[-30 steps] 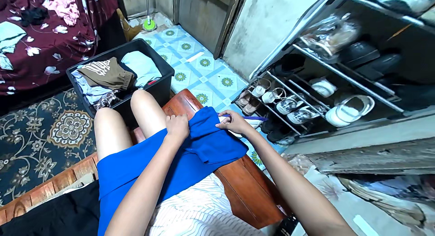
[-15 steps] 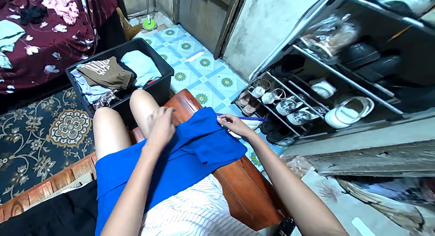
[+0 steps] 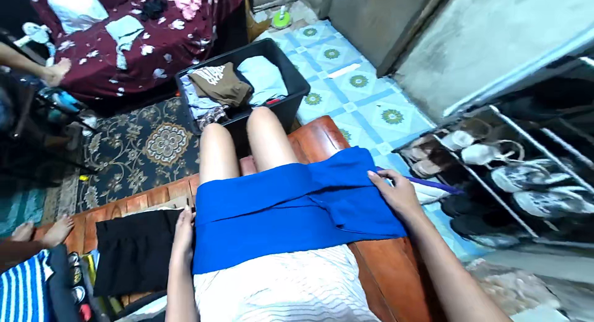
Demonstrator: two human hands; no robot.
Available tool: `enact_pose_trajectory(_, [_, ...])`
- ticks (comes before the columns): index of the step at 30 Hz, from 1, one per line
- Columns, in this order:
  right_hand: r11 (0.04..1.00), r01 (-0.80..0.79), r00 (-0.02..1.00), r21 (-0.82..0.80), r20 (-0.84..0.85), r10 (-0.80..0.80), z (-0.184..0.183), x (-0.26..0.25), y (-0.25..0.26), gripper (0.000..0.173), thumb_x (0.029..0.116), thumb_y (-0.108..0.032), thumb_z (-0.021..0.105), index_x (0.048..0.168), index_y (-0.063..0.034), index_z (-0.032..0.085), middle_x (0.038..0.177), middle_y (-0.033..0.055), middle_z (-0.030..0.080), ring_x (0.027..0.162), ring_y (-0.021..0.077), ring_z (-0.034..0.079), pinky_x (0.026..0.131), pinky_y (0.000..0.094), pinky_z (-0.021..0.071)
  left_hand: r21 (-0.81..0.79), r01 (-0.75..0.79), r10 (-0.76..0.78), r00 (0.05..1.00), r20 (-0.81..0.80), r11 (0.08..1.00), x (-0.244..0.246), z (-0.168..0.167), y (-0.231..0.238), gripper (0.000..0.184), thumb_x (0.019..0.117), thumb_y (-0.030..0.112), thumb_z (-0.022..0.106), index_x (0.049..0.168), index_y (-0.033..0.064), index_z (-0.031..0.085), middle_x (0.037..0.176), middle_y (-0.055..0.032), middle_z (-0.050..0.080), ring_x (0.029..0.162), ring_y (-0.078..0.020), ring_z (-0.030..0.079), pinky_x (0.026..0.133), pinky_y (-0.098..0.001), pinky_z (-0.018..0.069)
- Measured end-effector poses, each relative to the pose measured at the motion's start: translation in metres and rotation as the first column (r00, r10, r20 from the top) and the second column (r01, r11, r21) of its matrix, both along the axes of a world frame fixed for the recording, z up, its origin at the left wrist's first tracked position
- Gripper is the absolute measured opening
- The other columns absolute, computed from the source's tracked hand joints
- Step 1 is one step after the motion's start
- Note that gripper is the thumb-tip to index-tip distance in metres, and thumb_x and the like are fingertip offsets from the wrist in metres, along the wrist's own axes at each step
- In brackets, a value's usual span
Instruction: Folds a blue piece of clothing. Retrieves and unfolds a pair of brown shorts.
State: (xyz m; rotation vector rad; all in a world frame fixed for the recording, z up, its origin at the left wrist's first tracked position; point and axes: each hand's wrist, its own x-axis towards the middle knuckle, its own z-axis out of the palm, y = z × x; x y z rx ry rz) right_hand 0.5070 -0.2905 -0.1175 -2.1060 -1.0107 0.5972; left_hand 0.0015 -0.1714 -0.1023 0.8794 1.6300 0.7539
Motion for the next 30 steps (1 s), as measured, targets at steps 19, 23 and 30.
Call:
enact_pose_trajectory(19, [0.998,0.024,0.958,0.063,0.285,-0.041,0.011,-0.015,-0.008,0.042,0.1066,-0.032,0.055,0.116,0.008,0.057,0.093,0.0337,0.063,0.088,0.0539,0.063,0.077,0.0711,0.0465,0.475,0.133,0.209,0.773,-0.6,0.87,0.002,0.043,0.014,0.043,0.1062,0.038,0.055,0.105,-0.0042,0.062,0.087,-0.0241,0.065,0.083,-0.041,0.064,0.077,-0.0623,0.0486])
enact_pose_trajectory(23, [0.997,0.013,0.948,0.072,0.316,-0.035,0.013,-0.02,-0.006,0.041,0.107,-0.031,0.055,0.116,0.0089,0.057,0.093,0.0342,0.063,0.086,0.0549,0.064,0.075,0.0712,0.0469,0.51,0.226,0.2,0.732,-0.651,0.83,-0.011,0.062,0.026,0.045,0.1059,0.04,0.055,0.104,-0.0038,0.062,0.086,-0.0229,0.064,0.077,-0.0382,0.064,0.072,-0.0599,0.0497])
enact_pose_trajectory(30, [0.994,-0.005,0.963,0.109,0.268,-0.025,0.016,-0.058,0.009,0.042,0.107,-0.036,0.053,0.115,0.0049,0.059,0.087,0.0289,0.064,0.082,0.05,0.065,0.07,0.0687,0.0482,0.506,0.274,0.223,0.66,-0.718,0.818,-0.063,0.083,0.036,0.046,0.1054,0.036,0.056,0.11,-0.009,0.063,0.097,-0.031,0.065,0.091,-0.0456,0.064,0.083,-0.0656,0.0466])
